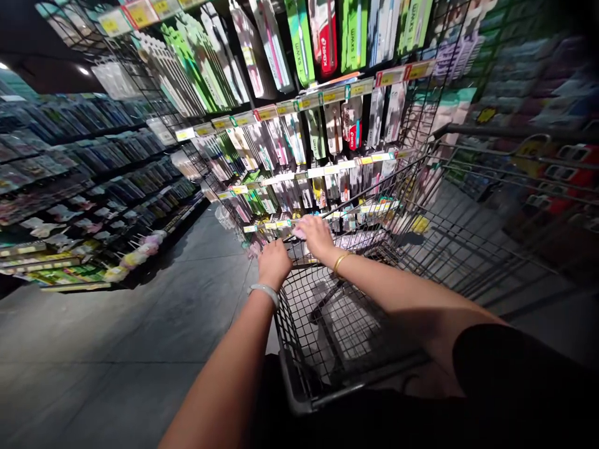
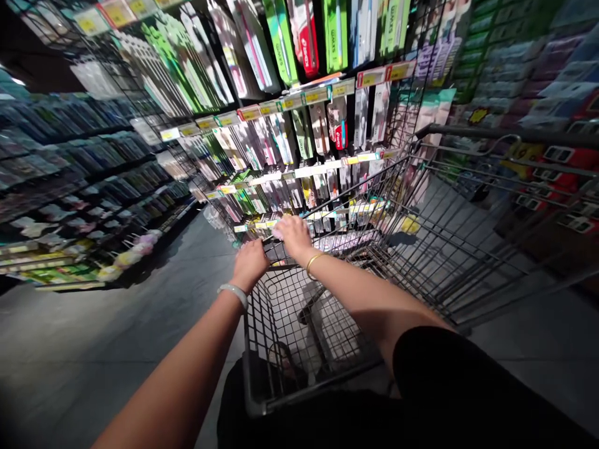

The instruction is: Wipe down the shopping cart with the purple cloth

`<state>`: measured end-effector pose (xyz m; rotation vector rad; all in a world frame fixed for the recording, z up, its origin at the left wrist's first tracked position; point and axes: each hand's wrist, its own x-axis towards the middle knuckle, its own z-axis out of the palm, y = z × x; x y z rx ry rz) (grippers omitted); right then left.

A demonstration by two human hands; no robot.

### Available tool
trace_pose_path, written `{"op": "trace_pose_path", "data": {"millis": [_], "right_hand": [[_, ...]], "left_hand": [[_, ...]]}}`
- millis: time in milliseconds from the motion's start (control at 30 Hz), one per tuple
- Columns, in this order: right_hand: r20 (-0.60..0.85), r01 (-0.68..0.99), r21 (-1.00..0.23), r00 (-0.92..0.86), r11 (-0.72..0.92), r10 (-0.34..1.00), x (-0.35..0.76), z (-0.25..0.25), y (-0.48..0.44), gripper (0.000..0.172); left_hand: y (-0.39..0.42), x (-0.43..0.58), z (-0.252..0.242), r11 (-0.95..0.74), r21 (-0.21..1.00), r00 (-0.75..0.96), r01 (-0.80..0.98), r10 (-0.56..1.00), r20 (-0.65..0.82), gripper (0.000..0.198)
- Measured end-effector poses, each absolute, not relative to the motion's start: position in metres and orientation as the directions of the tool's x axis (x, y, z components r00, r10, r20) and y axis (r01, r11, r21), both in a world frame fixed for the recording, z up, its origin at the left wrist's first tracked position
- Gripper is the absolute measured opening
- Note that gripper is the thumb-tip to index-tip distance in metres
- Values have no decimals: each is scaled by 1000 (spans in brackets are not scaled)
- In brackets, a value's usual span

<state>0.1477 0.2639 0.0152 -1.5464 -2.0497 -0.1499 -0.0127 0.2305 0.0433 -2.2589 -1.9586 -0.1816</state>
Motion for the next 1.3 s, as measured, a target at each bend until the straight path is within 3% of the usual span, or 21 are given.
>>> {"op": "trace_pose_path", "data": {"millis": [100, 167, 233, 300, 467, 633, 700, 867, 933, 1033, 1100, 1233, 1300], "right_hand": [[489, 824, -71, -463, 563, 739, 124, -8, 252, 30], [437, 765, -26, -570, 643, 696, 137, -18, 251, 21], [397, 759, -27, -590, 651, 703, 161, -20, 253, 14], [404, 795, -31, -544, 606, 735, 182, -18, 259, 18], [540, 791, 132, -563, 598, 626, 179, -18, 273, 24], [327, 627, 338, -778, 702, 537, 173, -18, 277, 25], [310, 596, 370, -802, 713, 510, 181, -2, 285, 25], [525, 828, 216, -545, 517, 654, 200, 28, 300, 24], [486, 843, 189, -526, 503, 698, 205, 17, 293, 25], [301, 784, 207, -620, 585, 724, 217, -7, 278, 22], [281, 800, 178, -599, 572, 750, 226, -10, 275, 20], [527, 911, 30, -363, 410, 769, 243, 25, 291, 28], [574, 935, -23, -277, 353, 771, 247, 40, 301, 32]], "left_hand": [[231, -15, 43, -168, -24, 169, 986, 965, 200, 40], [230, -16, 42, -167, -21, 168, 986, 967, 190, 43], [231, -18, 42, -157, -32, 160, 987, 972, 174, 46], [232, -17, 42, -156, -44, 162, 987, 973, 168, 45], [235, -13, 38, -153, -46, 159, 987, 969, 190, 42], [235, -13, 38, -146, -45, 152, 988, 971, 187, 42], [236, -14, 38, -147, -40, 152, 988, 972, 181, 43], [238, -15, 39, -143, -50, 150, 988, 974, 169, 44], [237, -14, 40, -144, -52, 151, 988, 974, 170, 46], [236, -14, 42, -154, -52, 160, 987, 972, 169, 46], [236, -15, 42, -158, -53, 165, 986, 972, 166, 45], [239, -17, 41, -156, -54, 162, 986, 973, 164, 43], [239, -18, 41, -159, -59, 167, 986, 972, 165, 45]]}}
